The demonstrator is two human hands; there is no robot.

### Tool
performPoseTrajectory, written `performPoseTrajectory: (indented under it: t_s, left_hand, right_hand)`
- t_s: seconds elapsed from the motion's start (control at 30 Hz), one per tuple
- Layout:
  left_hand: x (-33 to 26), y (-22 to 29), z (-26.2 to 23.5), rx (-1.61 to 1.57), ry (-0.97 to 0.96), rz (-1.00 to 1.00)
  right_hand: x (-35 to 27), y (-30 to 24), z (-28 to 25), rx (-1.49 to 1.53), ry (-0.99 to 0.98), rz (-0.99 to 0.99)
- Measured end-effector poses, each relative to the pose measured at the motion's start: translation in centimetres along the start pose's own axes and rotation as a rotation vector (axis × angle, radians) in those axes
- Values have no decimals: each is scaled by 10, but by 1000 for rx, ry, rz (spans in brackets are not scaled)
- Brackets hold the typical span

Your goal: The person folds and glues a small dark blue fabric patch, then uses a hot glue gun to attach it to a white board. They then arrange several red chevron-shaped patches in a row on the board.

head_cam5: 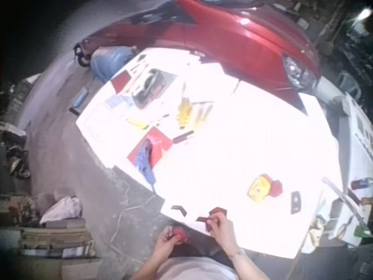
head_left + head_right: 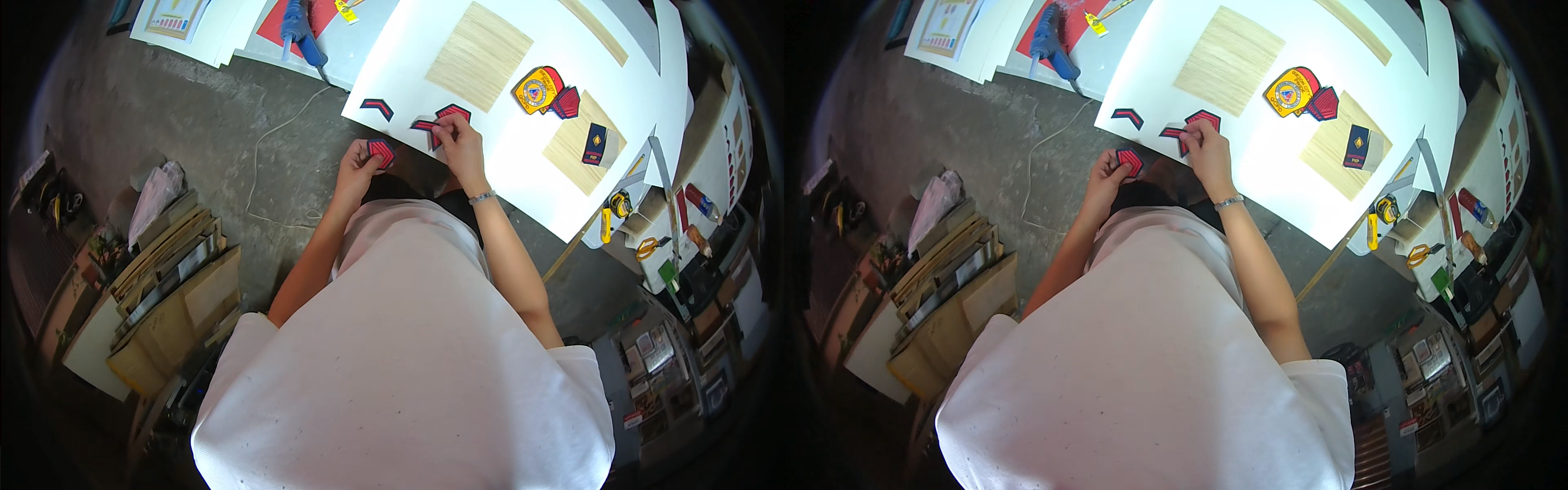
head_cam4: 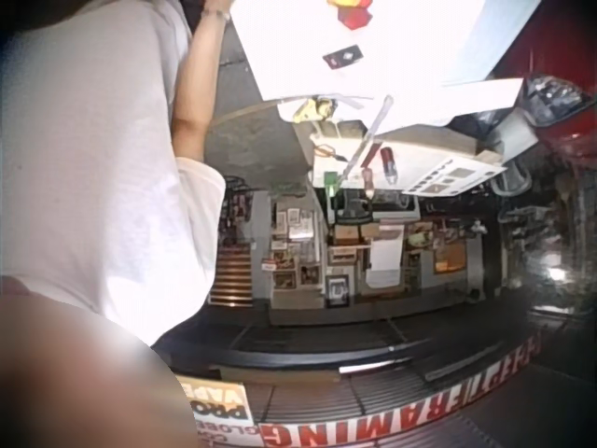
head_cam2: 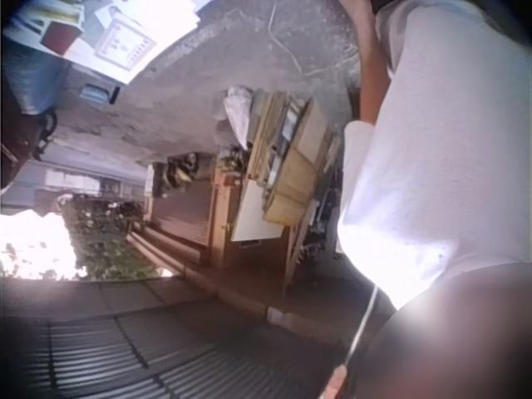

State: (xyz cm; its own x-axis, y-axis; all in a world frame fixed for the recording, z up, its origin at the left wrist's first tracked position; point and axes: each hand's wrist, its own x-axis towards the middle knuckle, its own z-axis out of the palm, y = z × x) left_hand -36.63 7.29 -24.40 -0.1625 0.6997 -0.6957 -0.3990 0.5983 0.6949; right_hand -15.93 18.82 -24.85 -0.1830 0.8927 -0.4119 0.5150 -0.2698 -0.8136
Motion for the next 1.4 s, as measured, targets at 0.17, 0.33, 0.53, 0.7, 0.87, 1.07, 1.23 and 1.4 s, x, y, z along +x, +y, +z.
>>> performPoseTrajectory:
  t_s: [0.17, 0.33, 0.53, 0.7, 0.87, 1.07, 1.23, 1.4]
  left_hand:
    - [11, -19, -23, 293, 11, 76]
    - [-2, -2, -16, 707, 4, 221]
    - [-7, 22, 14, 1193, -185, 410]
    - [6, 11, 26, 1302, -162, 389]
    - [12, 0, 26, 1327, -127, 391]
    - [12, 1, 26, 1356, -99, 377]
    - [12, 0, 28, 1357, -96, 384]
    - [11, -2, 32, 1319, -98, 416]
  right_hand:
    - [13, -1, 33, -52, 18, -127]
    - [18, 0, 48, -182, 54, -222]
    - [17, -2, 49, -209, 77, -275]
    - [18, -2, 47, -241, 71, -298]
    - [17, -5, 47, -262, 78, -293]
    - [3, 1, 14, -376, 381, -287]
    - [-3, 16, -5, -586, 277, -346]
    - [-11, 25, -8, -577, 203, -381]
